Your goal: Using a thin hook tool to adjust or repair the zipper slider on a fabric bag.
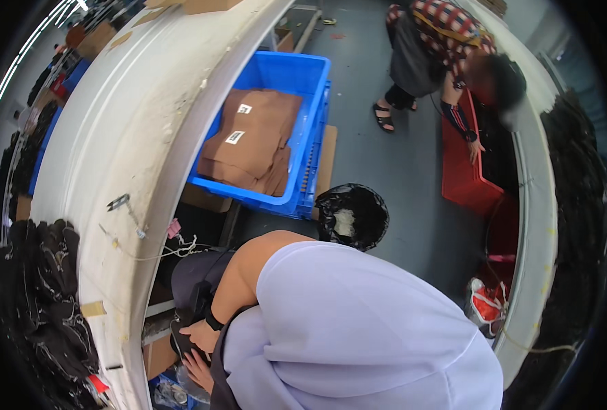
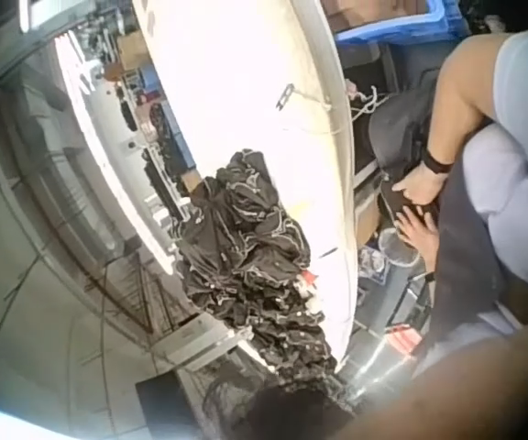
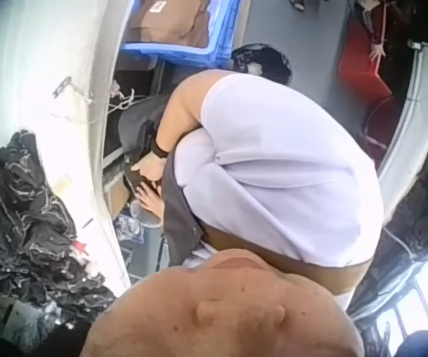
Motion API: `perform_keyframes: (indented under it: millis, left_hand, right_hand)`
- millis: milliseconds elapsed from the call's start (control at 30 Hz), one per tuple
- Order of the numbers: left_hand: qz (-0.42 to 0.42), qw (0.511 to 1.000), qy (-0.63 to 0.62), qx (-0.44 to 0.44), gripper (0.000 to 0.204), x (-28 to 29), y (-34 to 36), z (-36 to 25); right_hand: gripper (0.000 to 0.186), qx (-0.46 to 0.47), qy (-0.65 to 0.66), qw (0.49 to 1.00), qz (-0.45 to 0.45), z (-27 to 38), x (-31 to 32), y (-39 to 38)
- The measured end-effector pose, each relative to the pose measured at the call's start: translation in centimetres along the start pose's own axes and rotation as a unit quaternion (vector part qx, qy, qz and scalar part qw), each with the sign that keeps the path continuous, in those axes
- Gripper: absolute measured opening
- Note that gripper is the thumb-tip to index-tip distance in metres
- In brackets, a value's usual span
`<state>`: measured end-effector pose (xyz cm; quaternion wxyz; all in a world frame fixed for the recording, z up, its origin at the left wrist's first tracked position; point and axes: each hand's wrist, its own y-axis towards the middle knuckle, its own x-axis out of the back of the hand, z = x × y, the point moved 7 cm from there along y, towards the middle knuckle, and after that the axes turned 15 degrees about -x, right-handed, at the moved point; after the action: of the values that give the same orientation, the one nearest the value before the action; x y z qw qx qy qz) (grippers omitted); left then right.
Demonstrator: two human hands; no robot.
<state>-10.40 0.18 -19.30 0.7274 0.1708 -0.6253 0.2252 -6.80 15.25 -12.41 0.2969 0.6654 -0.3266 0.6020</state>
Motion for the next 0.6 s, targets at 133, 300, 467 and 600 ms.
perform_keyframes:
  millis: [133,300,467,600]
  left_hand:
    - [-0.029,0.999,0.023,-0.006,0.05,-0.3,2.4,-0.4]
    - [-0.054,0.996,0.06,0.046,0.049,1.6,2.6,1.9]
    - [-0.005,0.94,-0.338,0.051,0.067,5.0,6.6,6.1]
    - [0.003,0.94,-0.329,0.089,0.091,-0.3,6.6,8.0]
  right_hand:
    - [0.027,-0.071,0.038,0.996,-0.033,-1.5,-1.7,-1.4]
    - [0.024,-0.087,0.057,0.994,0.022,-3.1,-1.7,-0.9]
    - [0.022,-0.089,0.093,0.991,-0.019,-2.9,-2.9,0.4]
    - [0.027,-0.097,0.124,0.987,-0.009,-2.6,-3.5,0.7]
